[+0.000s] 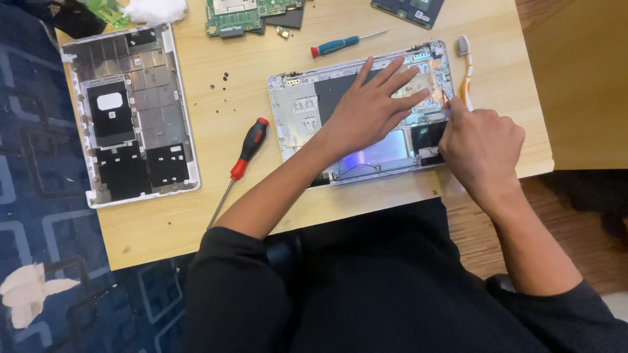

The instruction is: Disassembling a laptop to access internal components, disconnecting ribbon cables and removing screws.

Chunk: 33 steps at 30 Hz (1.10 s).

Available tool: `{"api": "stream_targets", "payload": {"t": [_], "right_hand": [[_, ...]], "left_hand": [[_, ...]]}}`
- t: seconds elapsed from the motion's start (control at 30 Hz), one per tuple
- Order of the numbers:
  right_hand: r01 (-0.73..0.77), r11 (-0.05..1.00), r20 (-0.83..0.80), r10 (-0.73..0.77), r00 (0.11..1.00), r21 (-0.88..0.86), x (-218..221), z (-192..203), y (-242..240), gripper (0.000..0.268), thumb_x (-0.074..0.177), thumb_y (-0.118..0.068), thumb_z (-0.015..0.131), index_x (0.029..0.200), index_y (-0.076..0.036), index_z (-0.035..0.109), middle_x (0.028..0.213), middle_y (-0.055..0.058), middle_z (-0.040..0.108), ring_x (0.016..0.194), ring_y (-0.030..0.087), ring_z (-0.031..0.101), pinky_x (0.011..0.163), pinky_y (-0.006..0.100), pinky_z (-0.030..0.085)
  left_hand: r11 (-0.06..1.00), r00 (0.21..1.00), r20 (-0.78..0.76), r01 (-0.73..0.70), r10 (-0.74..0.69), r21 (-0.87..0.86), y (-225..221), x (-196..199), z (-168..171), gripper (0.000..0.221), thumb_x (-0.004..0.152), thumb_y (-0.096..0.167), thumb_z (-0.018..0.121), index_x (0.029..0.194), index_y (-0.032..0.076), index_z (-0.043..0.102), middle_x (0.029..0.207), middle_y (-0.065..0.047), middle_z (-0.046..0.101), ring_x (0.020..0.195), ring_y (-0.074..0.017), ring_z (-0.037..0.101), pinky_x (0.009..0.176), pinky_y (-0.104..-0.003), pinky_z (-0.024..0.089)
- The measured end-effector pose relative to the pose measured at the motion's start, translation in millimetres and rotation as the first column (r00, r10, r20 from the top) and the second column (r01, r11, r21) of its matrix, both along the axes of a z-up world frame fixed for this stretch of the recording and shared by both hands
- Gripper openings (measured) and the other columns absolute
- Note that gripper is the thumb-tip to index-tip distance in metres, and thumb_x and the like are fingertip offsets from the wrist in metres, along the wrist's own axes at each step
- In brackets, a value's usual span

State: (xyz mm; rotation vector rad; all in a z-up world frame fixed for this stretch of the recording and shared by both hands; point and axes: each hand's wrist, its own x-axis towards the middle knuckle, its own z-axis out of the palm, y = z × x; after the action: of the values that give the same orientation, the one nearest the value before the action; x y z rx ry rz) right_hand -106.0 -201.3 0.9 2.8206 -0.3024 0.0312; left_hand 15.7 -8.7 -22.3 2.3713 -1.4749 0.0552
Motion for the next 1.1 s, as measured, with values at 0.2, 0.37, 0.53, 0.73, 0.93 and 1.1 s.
{"api": "stream_targets", "payload": {"t": [0.2,0.37,0.53,0.73,0.93,1.1], "right_hand": [[0.027,0.999,-0.073,-0.025,0.997,0.022,-11.5,14.1,9.5,0.028,0.106,-0.026,0.047,0.123,-0.022,0.069,0.071,0.015,0.073,0.059,0.043,0.072,0.046,0.047,0.048],[0.041,0.998,-0.087,-0.036,0.996,0.057,-5.2,19.0,4.0,0.023,0.105,-0.026,0.047,0.109,-0.017,0.067,0.076,0.019,0.073,0.064,0.046,0.071,0.049,0.050,0.049],[0.083,0.991,-0.128,-0.069,0.989,0.110,-5.3,30.2,3.9,0.025,0.104,-0.025,0.046,0.118,-0.019,0.066,0.073,0.019,0.072,0.062,0.046,0.070,0.048,0.051,0.049],[0.134,0.935,-0.152,-0.088,0.984,0.328,-4.3,46.6,10.5,0.038,0.105,-0.027,0.044,0.137,-0.020,0.064,0.082,0.026,0.072,0.083,0.056,0.072,0.077,0.062,0.055],[0.096,0.930,-0.153,-0.044,0.987,0.354,4.9,34.2,-4.1,0.029,0.106,-0.031,0.046,0.127,-0.020,0.062,0.083,0.023,0.071,0.081,0.055,0.071,0.078,0.063,0.056],[0.075,0.944,-0.163,-0.022,0.986,0.321,2.7,41.4,-7.3,0.030,0.102,-0.039,0.045,0.106,-0.020,0.068,0.088,0.017,0.068,0.075,0.052,0.071,0.075,0.060,0.058]], "left_hand": [[1.000,1.000,-0.026,0.013,-0.012,0.019,3.5,-1.2,5.6,0.049,0.106,0.050,0.054,0.152,0.033,0.051,0.162,-0.009,0.039,0.154,-0.0298,0.022,0.123,-0.063,0.015],[0.999,0.998,-0.058,0.013,-0.010,0.038,1.8,-3.3,5.4,0.047,0.106,0.046,0.056,0.151,0.034,0.052,0.163,-0.007,0.039,0.154,-0.0302,0.021,0.123,-0.063,0.014],[1.000,0.997,-0.071,0.010,-0.009,0.017,0.2,0.0,11.7,0.043,0.106,0.040,0.055,0.148,0.032,0.055,0.162,-0.008,0.041,0.154,-0.0321,0.023,0.124,-0.063,0.015],[0.998,0.995,-0.097,-0.040,0.036,-0.043,-2.7,-1.3,-2.7,0.042,0.106,0.049,0.054,0.144,0.036,0.063,0.159,-0.005,0.048,0.155,-0.0294,0.029,0.125,-0.063,0.014],[0.999,0.995,-0.093,-0.038,0.035,-0.024,-3.3,0.2,-3.0,0.043,0.105,0.050,0.056,0.145,0.037,0.062,0.160,-0.004,0.047,0.156,-0.0288,0.029,0.126,-0.063,0.013],[0.999,0.994,-0.101,-0.051,0.050,-0.007,-4.6,0.0,-1.7,0.042,0.105,0.050,0.054,0.145,0.038,0.061,0.159,-0.004,0.047,0.156,-0.0287,0.029,0.126,-0.063,0.014]]}}
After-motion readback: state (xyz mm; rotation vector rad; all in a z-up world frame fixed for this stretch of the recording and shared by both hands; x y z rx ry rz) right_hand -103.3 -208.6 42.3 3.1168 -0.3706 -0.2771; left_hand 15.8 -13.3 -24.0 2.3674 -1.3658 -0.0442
